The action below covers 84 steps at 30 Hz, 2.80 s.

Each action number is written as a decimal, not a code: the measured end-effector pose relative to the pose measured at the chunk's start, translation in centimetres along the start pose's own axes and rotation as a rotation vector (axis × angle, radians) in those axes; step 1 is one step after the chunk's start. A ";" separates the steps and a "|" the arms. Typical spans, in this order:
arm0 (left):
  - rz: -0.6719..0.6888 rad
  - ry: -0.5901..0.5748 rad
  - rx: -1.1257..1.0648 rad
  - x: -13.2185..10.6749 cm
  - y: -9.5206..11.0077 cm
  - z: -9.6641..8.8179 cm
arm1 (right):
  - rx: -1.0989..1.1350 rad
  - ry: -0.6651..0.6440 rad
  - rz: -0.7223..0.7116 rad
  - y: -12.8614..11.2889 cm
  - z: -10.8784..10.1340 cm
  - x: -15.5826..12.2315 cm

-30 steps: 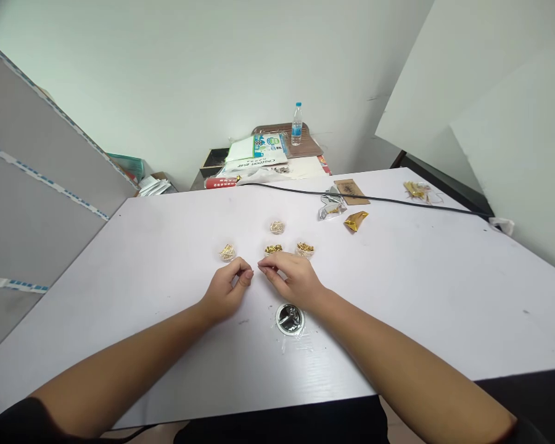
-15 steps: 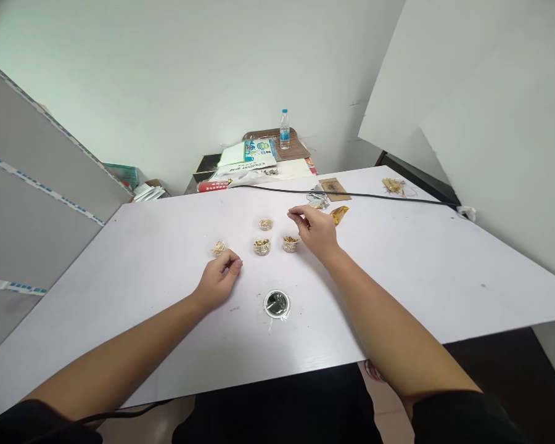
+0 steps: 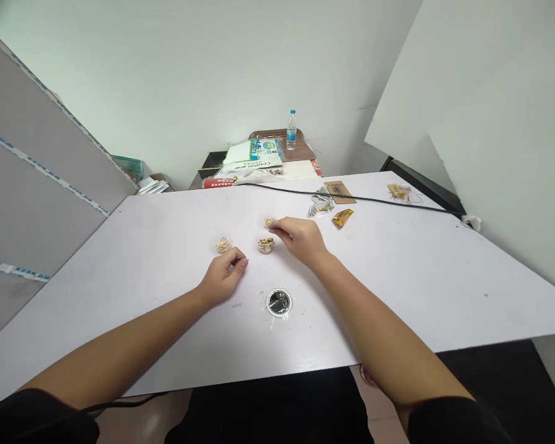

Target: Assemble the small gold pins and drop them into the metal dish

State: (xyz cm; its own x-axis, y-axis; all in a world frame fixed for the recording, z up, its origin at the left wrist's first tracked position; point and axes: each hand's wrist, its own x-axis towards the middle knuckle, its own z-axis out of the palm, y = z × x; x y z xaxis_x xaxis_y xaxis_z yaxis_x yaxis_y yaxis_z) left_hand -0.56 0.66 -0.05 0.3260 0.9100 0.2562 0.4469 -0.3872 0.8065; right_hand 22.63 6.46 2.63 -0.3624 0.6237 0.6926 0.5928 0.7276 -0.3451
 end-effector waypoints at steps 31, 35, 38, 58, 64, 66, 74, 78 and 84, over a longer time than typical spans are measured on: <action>-0.085 -0.128 -0.221 0.5 -0.4 -0.2 | -0.285 -0.163 -0.045 -1.3 0.1 -1.9; -0.094 -0.152 -0.220 0.5 -0.2 -0.5 | -0.354 -0.215 -0.056 -1.8 0.1 -1.8; -0.091 -0.160 -0.224 0.5 -0.1 -0.7 | -0.408 -0.237 -0.081 -2.1 0.2 -1.7; -0.102 -0.197 -0.222 0.5 -0.1 -0.9 | -0.258 -0.547 0.065 1.1 -7.9 2.2; -0.090 -0.193 -0.185 0.6 0.0 -0.9 | -0.378 -0.756 0.099 1.2 -6.0 3.7; -0.094 -0.197 -0.174 0.6 0.0 -0.9 | -0.394 -0.810 0.119 1.7 -5.6 4.1; 0.013 -0.185 -0.089 0.4 -0.1 -0.8 | -0.399 -0.960 0.203 2.2 -5.3 5.3; 0.394 -0.048 0.067 -0.2 1.5 -1.1 | -0.349 -0.770 0.252 1.6 -6.4 4.7; 0.605 0.021 0.315 2.5 6.0 -1.8 | 0.029 -0.570 0.245 2.9 -5.8 0.8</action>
State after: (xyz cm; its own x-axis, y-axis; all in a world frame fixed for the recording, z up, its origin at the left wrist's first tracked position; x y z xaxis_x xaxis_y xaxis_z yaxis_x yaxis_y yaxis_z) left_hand 1.42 0.87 6.43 0.5799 0.5213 0.6261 0.4137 -0.8505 0.3249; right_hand 28.26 7.41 5.82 -0.5498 0.8223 0.1465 0.6906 0.5462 -0.4741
